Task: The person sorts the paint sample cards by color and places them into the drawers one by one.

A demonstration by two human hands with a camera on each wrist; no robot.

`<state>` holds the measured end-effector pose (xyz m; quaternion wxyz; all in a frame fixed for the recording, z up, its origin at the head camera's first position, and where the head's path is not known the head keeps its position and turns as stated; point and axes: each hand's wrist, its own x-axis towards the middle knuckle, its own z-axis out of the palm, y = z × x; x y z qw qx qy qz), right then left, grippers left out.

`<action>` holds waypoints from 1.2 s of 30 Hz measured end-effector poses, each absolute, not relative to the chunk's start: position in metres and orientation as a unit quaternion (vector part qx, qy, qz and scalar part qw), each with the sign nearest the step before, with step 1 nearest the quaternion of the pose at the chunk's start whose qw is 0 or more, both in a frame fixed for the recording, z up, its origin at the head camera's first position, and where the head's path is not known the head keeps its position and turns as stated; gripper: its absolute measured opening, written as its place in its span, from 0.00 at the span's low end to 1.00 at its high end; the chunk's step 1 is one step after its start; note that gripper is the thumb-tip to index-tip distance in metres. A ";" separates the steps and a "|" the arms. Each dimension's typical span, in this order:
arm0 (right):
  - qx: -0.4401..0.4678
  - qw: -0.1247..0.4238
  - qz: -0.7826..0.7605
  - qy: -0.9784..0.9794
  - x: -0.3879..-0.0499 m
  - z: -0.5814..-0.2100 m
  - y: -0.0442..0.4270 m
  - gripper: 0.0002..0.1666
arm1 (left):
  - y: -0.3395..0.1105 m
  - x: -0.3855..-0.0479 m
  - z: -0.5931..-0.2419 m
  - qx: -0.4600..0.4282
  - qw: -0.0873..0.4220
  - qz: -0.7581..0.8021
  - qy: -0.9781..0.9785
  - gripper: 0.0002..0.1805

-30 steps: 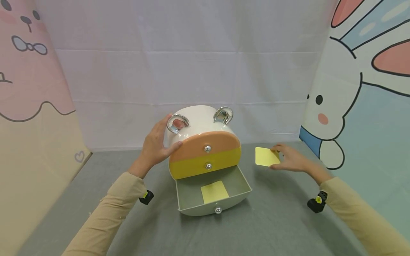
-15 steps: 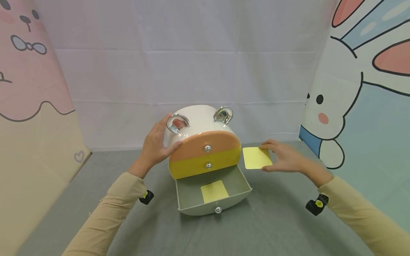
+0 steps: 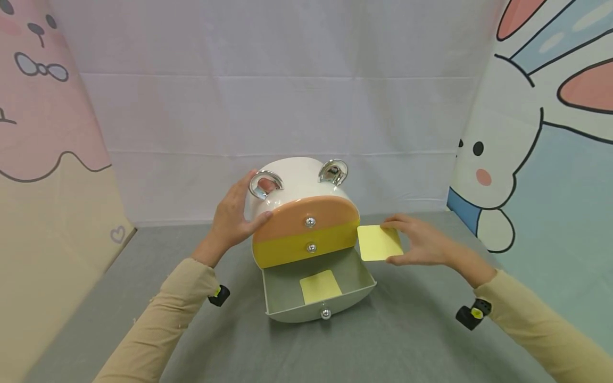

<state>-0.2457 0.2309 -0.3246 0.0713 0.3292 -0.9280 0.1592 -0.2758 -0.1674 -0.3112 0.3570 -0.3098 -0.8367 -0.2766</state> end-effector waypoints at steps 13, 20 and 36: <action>0.395 0.041 0.167 -0.903 -0.233 -0.328 0.193 0.42 | -0.168 -0.274 -0.310 -0.312 0.363 -0.279 -0.833 0.48; 0.426 0.041 0.174 -0.887 -0.231 -0.341 0.174 0.42 | -0.167 -0.274 -0.312 -0.314 0.366 -0.280 -0.830 0.49; 0.424 0.020 0.215 -0.880 -0.228 -0.374 0.148 0.45 | -0.168 -0.274 -0.312 -0.314 0.364 -0.277 -0.832 0.49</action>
